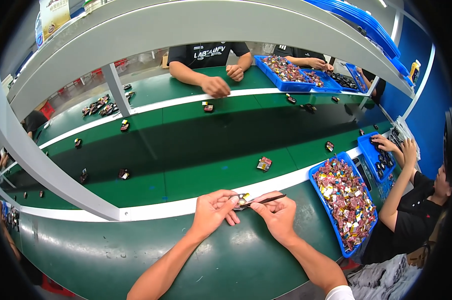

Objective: Assembling small toy components using tweezers at a production line station.

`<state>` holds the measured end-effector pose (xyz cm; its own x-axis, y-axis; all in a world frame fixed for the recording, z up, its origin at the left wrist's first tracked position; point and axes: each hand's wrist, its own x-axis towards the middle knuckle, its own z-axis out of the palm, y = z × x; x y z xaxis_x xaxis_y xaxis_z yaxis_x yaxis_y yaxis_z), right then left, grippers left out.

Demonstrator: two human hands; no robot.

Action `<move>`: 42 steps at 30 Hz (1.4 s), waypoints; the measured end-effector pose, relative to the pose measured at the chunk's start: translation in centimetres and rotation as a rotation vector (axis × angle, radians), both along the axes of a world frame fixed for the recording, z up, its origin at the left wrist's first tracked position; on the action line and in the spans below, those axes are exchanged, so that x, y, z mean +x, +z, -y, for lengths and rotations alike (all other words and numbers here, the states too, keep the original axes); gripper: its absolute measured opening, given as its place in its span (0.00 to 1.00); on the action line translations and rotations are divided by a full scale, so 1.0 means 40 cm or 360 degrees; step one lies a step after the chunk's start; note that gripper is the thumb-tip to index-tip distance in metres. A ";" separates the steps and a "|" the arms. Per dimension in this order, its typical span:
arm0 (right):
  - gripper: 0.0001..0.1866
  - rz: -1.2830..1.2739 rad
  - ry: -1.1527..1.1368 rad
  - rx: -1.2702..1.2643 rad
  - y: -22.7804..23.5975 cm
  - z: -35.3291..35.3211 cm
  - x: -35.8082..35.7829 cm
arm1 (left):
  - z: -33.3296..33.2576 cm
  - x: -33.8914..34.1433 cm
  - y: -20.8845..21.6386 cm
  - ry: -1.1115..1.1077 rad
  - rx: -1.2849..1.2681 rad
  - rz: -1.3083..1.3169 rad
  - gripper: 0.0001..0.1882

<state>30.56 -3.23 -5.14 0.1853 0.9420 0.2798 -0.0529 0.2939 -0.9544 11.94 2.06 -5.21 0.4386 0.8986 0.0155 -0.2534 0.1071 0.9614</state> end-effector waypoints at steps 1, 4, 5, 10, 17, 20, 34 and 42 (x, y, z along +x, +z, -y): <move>0.05 -0.0002 -0.0001 -0.0004 -0.002 0.000 -0.001 | 0.000 -0.001 -0.001 -0.0001 -0.0004 -0.0002 0.13; 0.05 0.0076 -0.0026 0.0028 -0.004 -0.002 -0.002 | -0.001 -0.002 -0.002 -0.0006 0.0001 0.0011 0.13; 0.05 0.0104 -0.0027 0.0035 -0.003 -0.003 0.000 | -0.001 -0.001 -0.001 -0.0011 0.0006 0.0021 0.13; 0.05 0.0154 -0.0020 0.0059 0.000 -0.001 -0.003 | 0.003 -0.001 -0.006 -0.0008 0.0001 0.0037 0.13; 0.04 0.0283 -0.0043 0.0044 0.018 0.006 -0.004 | 0.007 0.001 -0.007 0.0026 -0.0005 0.0022 0.12; 0.04 0.0315 -0.0048 0.0036 0.017 0.005 -0.003 | 0.007 0.004 -0.005 0.0043 -0.0014 -0.0006 0.12; 0.06 0.0427 -0.0081 0.0086 0.015 0.008 -0.003 | 0.003 0.007 -0.006 0.0087 0.0001 -0.0009 0.12; 0.04 0.0711 -0.0197 0.0350 0.011 0.006 -0.003 | 0.002 0.006 -0.010 0.0088 0.0005 -0.0002 0.12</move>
